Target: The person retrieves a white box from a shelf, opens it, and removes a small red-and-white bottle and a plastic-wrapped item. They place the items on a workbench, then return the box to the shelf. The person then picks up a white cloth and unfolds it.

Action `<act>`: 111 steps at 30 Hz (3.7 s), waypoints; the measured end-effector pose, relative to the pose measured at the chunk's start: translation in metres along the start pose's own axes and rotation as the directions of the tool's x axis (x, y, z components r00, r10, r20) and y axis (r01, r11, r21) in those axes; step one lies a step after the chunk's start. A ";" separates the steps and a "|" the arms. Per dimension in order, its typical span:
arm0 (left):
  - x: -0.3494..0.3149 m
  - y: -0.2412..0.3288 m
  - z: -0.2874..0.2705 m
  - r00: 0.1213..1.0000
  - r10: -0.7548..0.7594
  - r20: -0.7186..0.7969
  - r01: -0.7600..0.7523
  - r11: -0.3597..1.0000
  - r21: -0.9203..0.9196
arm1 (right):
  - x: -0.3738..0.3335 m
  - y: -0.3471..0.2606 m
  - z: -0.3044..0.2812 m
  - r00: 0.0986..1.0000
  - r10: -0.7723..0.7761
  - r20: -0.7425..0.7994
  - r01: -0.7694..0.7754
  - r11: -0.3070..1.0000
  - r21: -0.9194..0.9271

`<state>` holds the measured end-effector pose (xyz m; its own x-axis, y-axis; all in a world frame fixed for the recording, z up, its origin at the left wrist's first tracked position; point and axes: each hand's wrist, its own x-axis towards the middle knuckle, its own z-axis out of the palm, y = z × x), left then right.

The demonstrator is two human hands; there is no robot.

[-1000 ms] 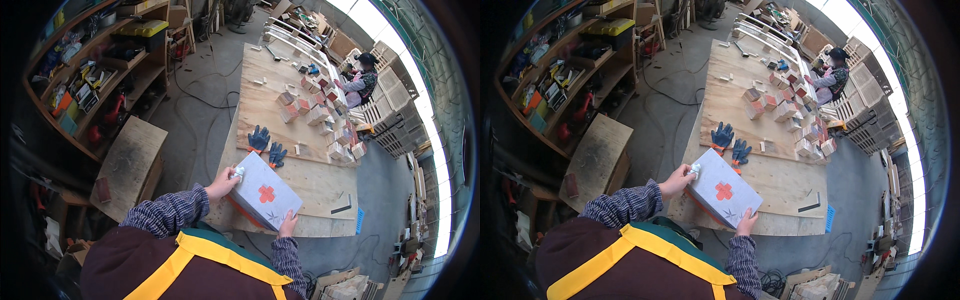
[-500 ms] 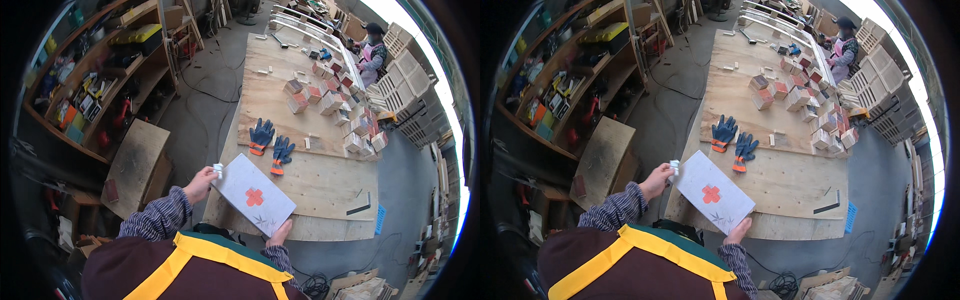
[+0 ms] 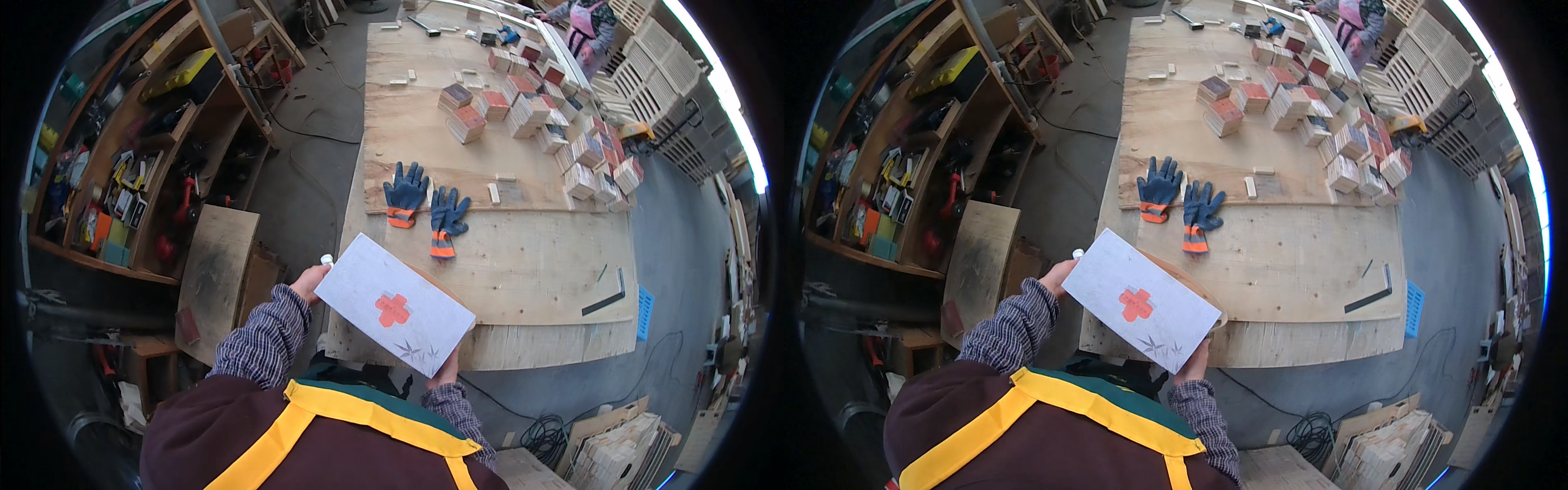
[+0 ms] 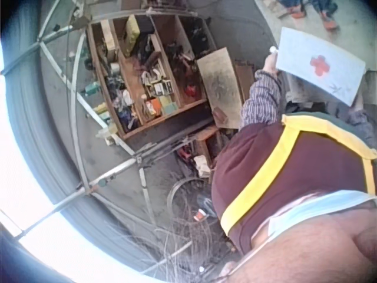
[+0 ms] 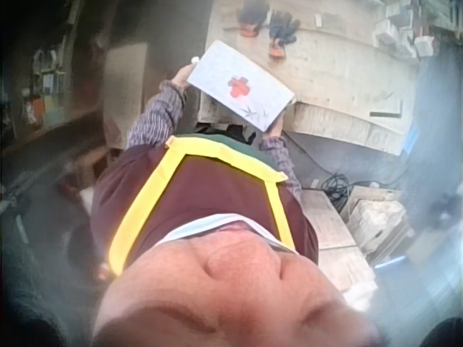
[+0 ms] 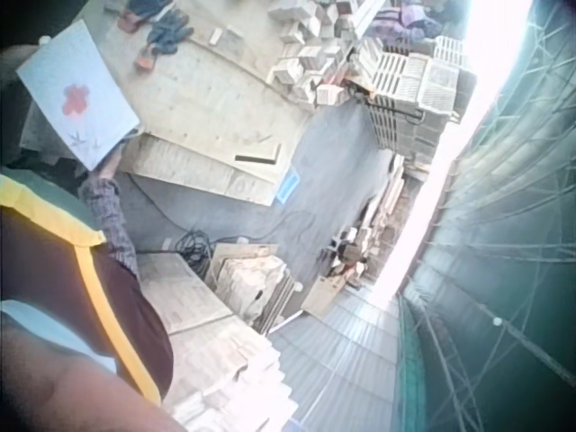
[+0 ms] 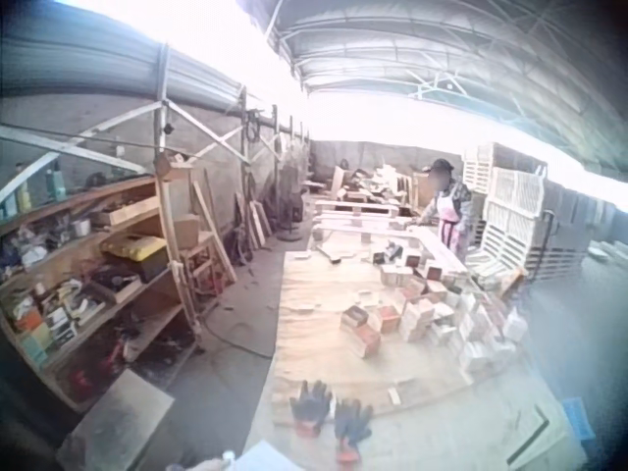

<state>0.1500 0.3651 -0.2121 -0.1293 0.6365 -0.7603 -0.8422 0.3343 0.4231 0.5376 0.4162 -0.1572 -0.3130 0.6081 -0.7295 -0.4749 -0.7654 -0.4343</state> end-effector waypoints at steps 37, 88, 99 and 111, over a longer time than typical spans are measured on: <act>-0.227 0.029 -0.119 0.980 0.162 -0.115 -0.180 0.971 -0.157 | -0.132 0.008 0.162 0.728 0.165 0.665 0.686 -0.165 -0.709; -0.269 0.207 -0.382 0.530 0.275 -0.802 -0.609 0.782 -0.135 | 0.234 0.110 0.740 0.835 -0.148 0.531 0.549 0.304 -0.779; -0.149 0.166 -0.319 0.463 0.024 -0.886 -0.784 0.478 -0.396 | 0.419 0.301 0.992 0.632 0.278 0.723 0.717 0.144 -0.682; -0.089 0.282 -0.302 0.491 0.154 -0.857 -0.421 0.904 -0.079 | 0.571 0.428 1.107 0.767 0.069 0.638 0.400 0.725 -0.560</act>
<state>-0.2341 0.1923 -0.1740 -0.6420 -0.2317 -0.7308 -0.7479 -0.0206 0.6635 -0.7550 0.6688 -0.1742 -0.7975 0.5477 -0.2530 -0.0088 -0.4298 -0.9029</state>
